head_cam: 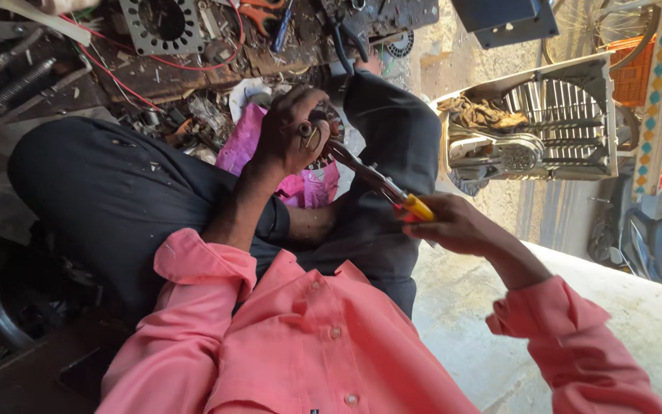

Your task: The person disassembles an electric motor stator using pliers and a screwdriver to remove copper windings and other components. They handle the metal stator, prying at various parts and cutting wires as they sit at a cluttered workbench.

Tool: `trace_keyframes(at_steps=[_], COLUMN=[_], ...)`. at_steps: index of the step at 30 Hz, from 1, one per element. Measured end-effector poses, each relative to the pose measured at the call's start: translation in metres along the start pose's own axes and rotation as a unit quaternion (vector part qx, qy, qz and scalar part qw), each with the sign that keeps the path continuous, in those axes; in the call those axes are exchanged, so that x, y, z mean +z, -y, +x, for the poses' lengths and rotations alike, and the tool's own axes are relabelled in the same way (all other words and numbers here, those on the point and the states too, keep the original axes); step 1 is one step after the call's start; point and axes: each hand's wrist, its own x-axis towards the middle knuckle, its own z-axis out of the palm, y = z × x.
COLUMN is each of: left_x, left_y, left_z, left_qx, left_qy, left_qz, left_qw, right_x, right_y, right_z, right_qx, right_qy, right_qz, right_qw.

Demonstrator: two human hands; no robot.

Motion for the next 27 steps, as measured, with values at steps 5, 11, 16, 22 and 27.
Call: trace_keyframes(at_steps=[5, 11, 16, 22, 27], left_x=[0.009, 0.025, 0.035, 0.038, 0.007], left_y=[0.009, 0.025, 0.058, 0.063, 0.026], left_z=[-0.003, -0.012, -0.021, -0.012, -0.012], left_qx=[-0.009, -0.224, -0.02, -0.191, -0.029], left_qy=[-0.054, -0.062, -0.131, -0.088, -0.026], left_qz=[-0.058, -0.321, -0.357, -0.221, -0.091], left_qw=[0.997, 0.918, 0.925, 0.952, 0.995], right_x=[0.022, 0.045, 0.005, -0.001, 0.007], right_y=[-0.005, -0.009, -0.033, -0.035, -0.031], right_z=[0.016, 0.028, -0.004, -0.022, -0.013], right_qx=[-0.027, -0.039, -0.11, -0.019, -0.021], right_qy=[-0.021, -0.128, -0.086, -0.012, 0.014], right_qz=[0.111, 0.481, 0.414, 0.288, 0.16], right_qw=[0.993, 0.867, 0.9, 0.957, 0.987])
